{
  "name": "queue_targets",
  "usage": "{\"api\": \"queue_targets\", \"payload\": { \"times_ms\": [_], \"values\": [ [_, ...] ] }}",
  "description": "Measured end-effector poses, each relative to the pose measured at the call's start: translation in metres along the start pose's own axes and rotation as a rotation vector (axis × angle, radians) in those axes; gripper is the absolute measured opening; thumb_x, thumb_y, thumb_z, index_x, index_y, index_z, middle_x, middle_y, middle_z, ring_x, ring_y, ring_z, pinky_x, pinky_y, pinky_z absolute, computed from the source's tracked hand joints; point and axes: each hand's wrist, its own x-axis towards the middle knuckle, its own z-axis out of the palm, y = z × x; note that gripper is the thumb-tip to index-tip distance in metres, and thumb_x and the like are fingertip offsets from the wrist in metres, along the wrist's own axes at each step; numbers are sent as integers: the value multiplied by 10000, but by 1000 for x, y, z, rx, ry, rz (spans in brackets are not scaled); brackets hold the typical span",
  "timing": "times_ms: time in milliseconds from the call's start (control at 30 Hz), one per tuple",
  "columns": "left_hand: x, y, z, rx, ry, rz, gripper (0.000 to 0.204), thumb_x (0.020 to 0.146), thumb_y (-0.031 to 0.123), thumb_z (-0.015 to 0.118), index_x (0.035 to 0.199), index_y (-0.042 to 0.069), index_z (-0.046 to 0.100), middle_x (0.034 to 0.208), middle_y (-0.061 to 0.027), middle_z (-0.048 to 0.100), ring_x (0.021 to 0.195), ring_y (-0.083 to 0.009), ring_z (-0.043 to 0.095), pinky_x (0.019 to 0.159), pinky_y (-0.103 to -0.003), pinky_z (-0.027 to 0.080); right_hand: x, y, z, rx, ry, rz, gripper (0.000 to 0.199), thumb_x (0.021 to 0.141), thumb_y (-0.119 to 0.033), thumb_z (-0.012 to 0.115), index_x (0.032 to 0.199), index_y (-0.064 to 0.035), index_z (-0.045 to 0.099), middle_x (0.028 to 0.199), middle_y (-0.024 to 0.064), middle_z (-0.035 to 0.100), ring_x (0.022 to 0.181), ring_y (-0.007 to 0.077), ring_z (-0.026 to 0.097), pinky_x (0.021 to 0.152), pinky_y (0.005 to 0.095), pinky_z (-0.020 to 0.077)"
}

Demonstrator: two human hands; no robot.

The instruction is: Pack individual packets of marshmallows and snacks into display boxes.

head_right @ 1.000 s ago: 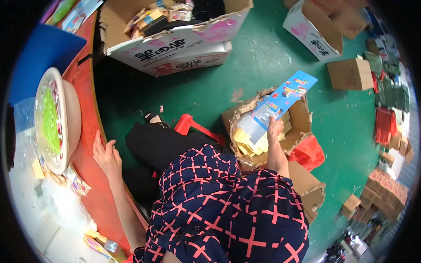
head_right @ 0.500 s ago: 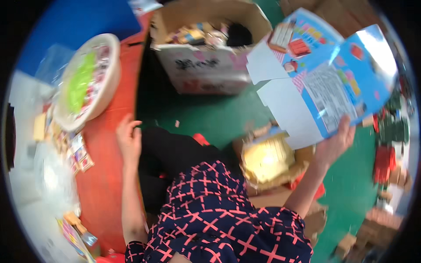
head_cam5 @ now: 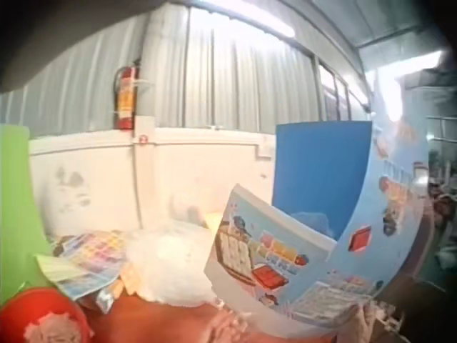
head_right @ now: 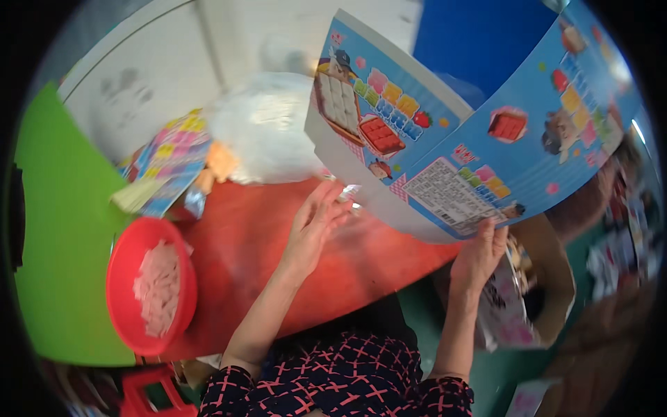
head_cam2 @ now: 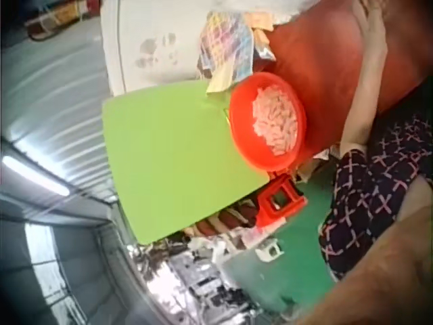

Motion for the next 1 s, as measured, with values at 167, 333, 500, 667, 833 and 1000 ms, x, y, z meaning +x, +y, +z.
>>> {"api": "queue_targets", "payload": {
  "times_ms": [167, 333, 500, 667, 833, 1000],
  "values": [
    [-6, 17, 21, -107, 222, 42, 463, 915, 200, 491, 1300, -4, 333, 1223, -127, 475, 1095, -188, 484, 931, -313, 378, 20, 27, 17, 221, -93, 167, 456, 903, -177, 510, 1308, -31, 360, 1246, 82, 478, 1127, 186, 455, 963, 347, 351],
    [-22, 88, 17, 527, 701, 624, 380, 850, 87, 524, 1206, -1, 422, 1160, -92, 469, 985, -136, 481, 845, -278, 400, 56, 39, 2, 352, -371, 329, 434, 871, -181, 563, 1253, -35, 420, 1183, 54, 526, 1071, 162, 502, 935, 314, 378],
    [-69, 146, 22, 747, 343, 401, 334, 804, 62, 598, 1115, -17, 506, 977, -43, 590, 874, -111, 549, 750, -238, 450, 75, 76, 25, 344, -525, 402, 341, 867, -134, 545, 1181, -19, 476, 1087, 41, 565, 993, 135, 522, 882, 278, 396],
    [-117, 114, 74, 1143, 266, 606, 207, 675, -13, 653, 876, 9, 607, 847, -110, 648, 726, -185, 628, 593, -267, 485, 45, 108, 79, -42, -486, 395, 240, 875, -171, 490, 1073, -40, 525, 948, 9, 517, 739, 86, 469, 675, 244, 397],
    [-119, 59, 95, 1811, 145, 900, 256, 685, 123, 637, 941, 118, 649, 1072, -52, 605, 674, -155, 557, 523, -206, 429, 21, 29, 73, 351, -677, 884, 590, 842, -283, 539, 1326, -51, 292, 1273, 87, 398, 1222, 190, 352, 918, 289, 374],
    [-116, -1, 106, 1862, 140, 850, 274, 723, 173, 616, 995, 153, 638, 1074, -2, 607, 681, -154, 549, 482, -212, 394, 23, 22, 59, -25, -796, 939, 510, 851, -209, 550, 1273, 4, 358, 1156, 95, 509, 972, 173, 516, 807, 307, 437]
  ]
}}
